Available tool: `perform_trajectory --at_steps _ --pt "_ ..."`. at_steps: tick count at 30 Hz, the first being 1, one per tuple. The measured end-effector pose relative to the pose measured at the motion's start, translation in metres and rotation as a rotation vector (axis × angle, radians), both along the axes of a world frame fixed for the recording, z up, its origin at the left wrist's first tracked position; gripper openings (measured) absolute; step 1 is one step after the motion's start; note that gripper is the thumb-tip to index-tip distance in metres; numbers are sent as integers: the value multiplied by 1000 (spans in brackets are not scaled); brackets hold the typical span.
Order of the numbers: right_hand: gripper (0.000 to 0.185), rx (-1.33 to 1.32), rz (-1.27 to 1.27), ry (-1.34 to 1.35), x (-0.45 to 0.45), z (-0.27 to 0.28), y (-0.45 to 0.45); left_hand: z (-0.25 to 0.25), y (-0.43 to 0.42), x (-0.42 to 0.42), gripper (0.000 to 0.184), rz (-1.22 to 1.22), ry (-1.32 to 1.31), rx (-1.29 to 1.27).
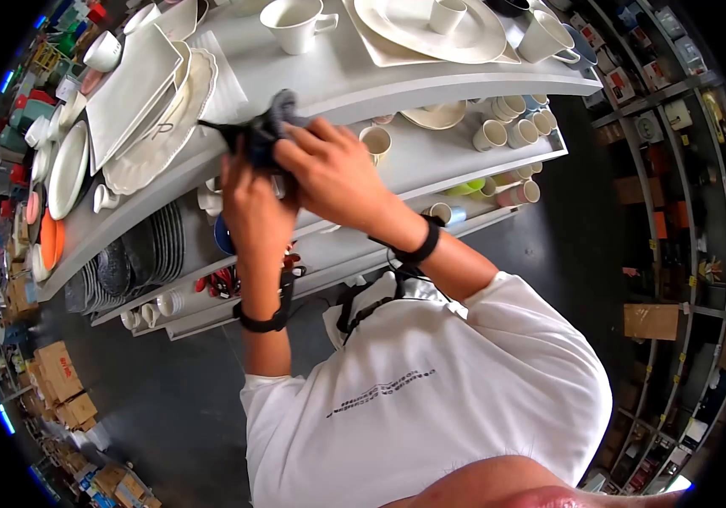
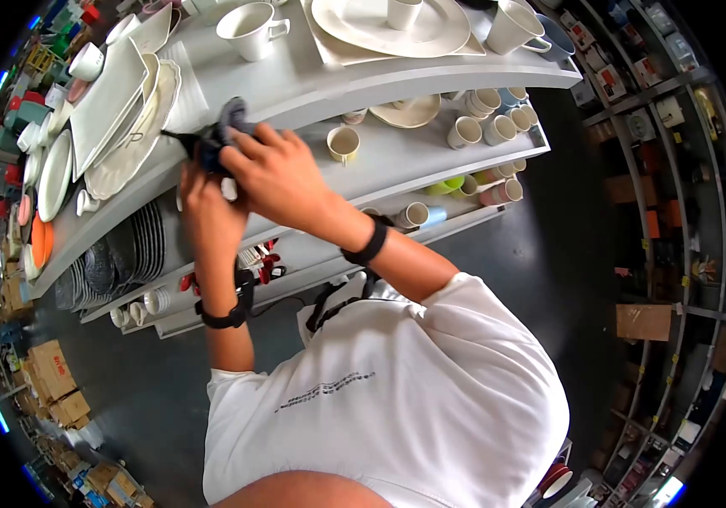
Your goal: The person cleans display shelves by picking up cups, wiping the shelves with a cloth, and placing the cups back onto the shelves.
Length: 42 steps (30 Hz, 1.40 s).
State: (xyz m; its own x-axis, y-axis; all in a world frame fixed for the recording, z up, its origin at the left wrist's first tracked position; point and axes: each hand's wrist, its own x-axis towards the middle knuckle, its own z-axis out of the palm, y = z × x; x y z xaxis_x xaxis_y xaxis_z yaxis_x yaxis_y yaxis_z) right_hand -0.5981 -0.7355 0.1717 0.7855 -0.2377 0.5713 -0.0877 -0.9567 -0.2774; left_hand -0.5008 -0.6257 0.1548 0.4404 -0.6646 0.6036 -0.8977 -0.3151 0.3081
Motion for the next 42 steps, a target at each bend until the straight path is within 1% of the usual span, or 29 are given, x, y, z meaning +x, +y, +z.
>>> perform_trajectory --at_steps 2,3,4,6,7,8,10,12,14,16,17,18,20,22,24,26,28,30,32,34,36,38,40,41,42 --pt "31 10 42 -58 22 -8 12 1 19 13 19 84 -33 79" --pt "27 81 71 -143 30 -9 17 3 25 20 18 90 -28 106" --pt "27 80 77 -147 32 -12 16 5 31 25 19 101 -34 97" --pt "25 246 107 -157 35 -17 11 10 44 42 20 123 62 58" --pt "23 314 146 -105 30 -14 2 18 51 45 20 153 191 33" --pt "23 320 149 -107 24 -8 -3 19 56 50 23 153 248 50" --pt "23 360 114 21 14 -1 -13 19 51 46 24 191 145 99" --pt "23 362 118 -11 6 -8 -23 28 41 33 24 202 190 110" --pt "24 335 69 -78 -6 -13 -34 29 28 17 26 217 236 124" --pt "24 333 71 -82 -22 -13 -52 22 8 5 35 165 128 50" --pt "23 323 66 -81 -33 -11 -63 23 -7 -10 41 196 86 92" --pt "23 332 81 -83 -43 -8 -78 23 -24 -22 41 219 3 136" --pt "21 430 75 84 -66 -2 -115 21 -55 -45 38 197 -78 152" --pt "20 434 85 37 -90 -3 -143 16 -86 -64 34 110 -187 64" --pt "19 438 94 -1 -118 -6 -168 17 -120 -95 36 30 -185 73" --pt "21 400 -25 32 -146 -7 -193 16 -157 -125 36 -44 -197 64" --pt "26 398 -40 -33 -172 -8 -219 14 -192 -149 36 -101 -220 52" --pt "24 365 -94 -58 -195 -8 -241 13 -224 -169 38 -188 -176 57" --pt "20 331 -140 -72 -217 -9 -262 16 -254 -191 38 -240 -198 27" --pt "21 250 -219 -49 -239 -7 -281 16 -285 -212 33 -329 -162 19" --pt "28 115 -330 -33 -261 -4 -297 8 -316 -233 36 -391 -176 -5" --pt "29 19 -456 -26 -283 -7 -314 5 -343 -253 38 -462 -225 -32" --pt "24 -8 -533 -48 -303 -3 -327 5 -368 -272 39 -517 -277 -58" --pt "20 -21 -582 30 -313 -2 -334 5 -377 -281 43 -526 -266 -17" --pt "21 -50 -600 15 -318 -2 -337 3 -385 -287 45 -509 -284 8"
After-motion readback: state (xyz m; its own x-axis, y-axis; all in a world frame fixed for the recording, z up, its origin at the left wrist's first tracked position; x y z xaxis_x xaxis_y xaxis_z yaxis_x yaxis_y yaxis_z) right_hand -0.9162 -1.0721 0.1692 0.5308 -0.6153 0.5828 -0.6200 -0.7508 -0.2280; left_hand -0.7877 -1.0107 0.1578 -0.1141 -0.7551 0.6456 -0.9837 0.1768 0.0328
